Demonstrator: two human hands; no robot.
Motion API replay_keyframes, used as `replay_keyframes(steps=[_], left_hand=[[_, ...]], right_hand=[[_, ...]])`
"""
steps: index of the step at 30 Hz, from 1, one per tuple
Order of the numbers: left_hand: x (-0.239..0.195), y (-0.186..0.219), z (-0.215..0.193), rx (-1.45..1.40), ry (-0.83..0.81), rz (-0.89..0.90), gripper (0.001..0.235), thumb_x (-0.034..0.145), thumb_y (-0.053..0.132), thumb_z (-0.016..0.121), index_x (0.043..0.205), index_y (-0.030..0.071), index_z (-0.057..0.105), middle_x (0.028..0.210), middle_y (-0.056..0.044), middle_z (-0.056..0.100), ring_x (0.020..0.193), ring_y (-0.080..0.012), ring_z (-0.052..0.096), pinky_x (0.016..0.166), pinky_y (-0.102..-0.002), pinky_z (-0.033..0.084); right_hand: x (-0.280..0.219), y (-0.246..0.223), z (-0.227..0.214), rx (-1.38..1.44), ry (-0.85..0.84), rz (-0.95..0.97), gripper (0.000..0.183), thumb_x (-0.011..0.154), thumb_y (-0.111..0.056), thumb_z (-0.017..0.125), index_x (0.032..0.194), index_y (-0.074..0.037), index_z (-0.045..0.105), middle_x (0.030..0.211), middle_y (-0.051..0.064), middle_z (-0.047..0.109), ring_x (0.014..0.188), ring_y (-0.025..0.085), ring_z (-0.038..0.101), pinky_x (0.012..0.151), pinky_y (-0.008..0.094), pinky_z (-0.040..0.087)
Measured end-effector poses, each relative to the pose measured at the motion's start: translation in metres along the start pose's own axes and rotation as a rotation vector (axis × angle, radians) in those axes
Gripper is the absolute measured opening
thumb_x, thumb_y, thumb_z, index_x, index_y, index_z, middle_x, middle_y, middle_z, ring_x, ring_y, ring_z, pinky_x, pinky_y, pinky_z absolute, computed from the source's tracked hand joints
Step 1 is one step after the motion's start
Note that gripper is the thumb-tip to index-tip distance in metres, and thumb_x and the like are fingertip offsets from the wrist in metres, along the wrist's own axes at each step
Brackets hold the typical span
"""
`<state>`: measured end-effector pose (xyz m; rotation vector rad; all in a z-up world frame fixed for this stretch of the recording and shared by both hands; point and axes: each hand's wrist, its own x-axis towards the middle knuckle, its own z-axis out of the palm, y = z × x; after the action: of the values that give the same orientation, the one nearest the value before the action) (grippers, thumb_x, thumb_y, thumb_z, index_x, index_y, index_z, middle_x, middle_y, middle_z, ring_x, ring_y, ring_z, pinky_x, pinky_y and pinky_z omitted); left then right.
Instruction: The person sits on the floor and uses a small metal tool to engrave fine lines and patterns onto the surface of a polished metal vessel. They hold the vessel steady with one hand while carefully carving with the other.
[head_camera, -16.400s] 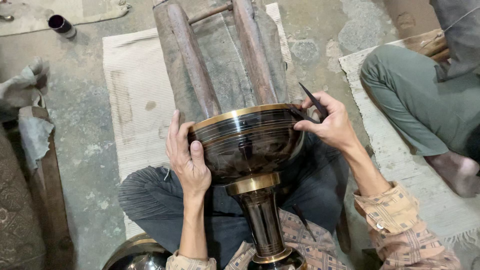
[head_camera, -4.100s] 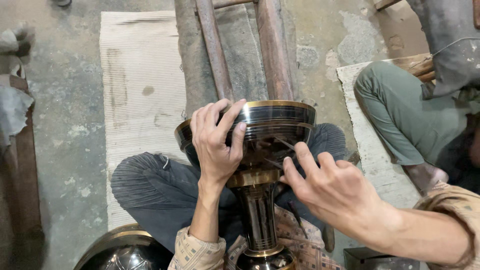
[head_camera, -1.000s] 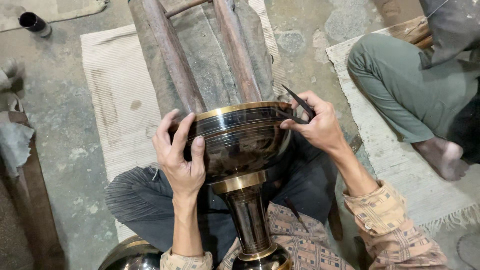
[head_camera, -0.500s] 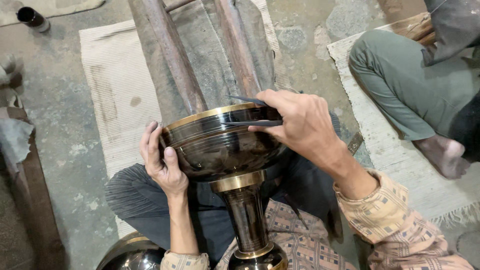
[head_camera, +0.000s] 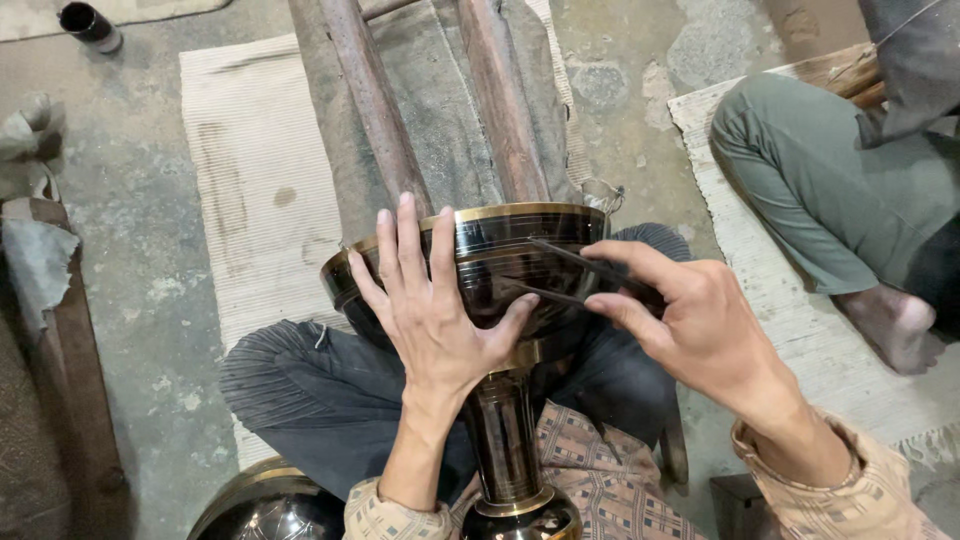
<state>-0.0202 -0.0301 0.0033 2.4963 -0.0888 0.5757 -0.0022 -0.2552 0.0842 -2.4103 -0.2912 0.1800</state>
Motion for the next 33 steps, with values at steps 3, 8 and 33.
replay_keyframes(steps=[3,8,33], left_hand=[[0.002,0.01,0.004,0.028,-0.002,-0.079,0.115,0.061,0.06,0.09,0.152,0.007,0.041,0.163,-0.022,0.033,0.153,-0.043,0.025,0.118,-0.074,0.009],[0.003,0.016,0.009,0.046,0.029,-0.145,0.117,0.06,0.059,0.092,0.152,0.007,0.04,0.162,-0.018,0.036,0.153,-0.0421,0.027,0.117,-0.075,0.011],[0.002,0.017,0.011,0.038,0.062,-0.161,0.119,0.057,0.058,0.094,0.149,0.004,0.041,0.158,-0.017,0.042,0.151,-0.043,0.03,0.115,-0.076,0.015]], right_hand=[[-0.003,-0.005,-0.002,0.017,-0.025,-0.004,0.056,0.072,-0.018,0.085,0.125,-0.01,0.066,0.065,0.009,0.072,0.048,0.02,0.067,0.047,0.033,0.049],[-0.004,-0.008,-0.004,-0.047,0.072,-0.196,0.046,0.077,-0.018,0.085,0.12,-0.01,0.072,0.084,0.013,0.075,0.063,0.023,0.072,0.055,0.032,0.053],[-0.003,-0.021,-0.008,-0.137,0.086,-0.28,0.043,0.076,-0.013,0.083,0.118,-0.01,0.074,0.085,0.012,0.075,0.066,0.026,0.072,0.055,0.035,0.054]])
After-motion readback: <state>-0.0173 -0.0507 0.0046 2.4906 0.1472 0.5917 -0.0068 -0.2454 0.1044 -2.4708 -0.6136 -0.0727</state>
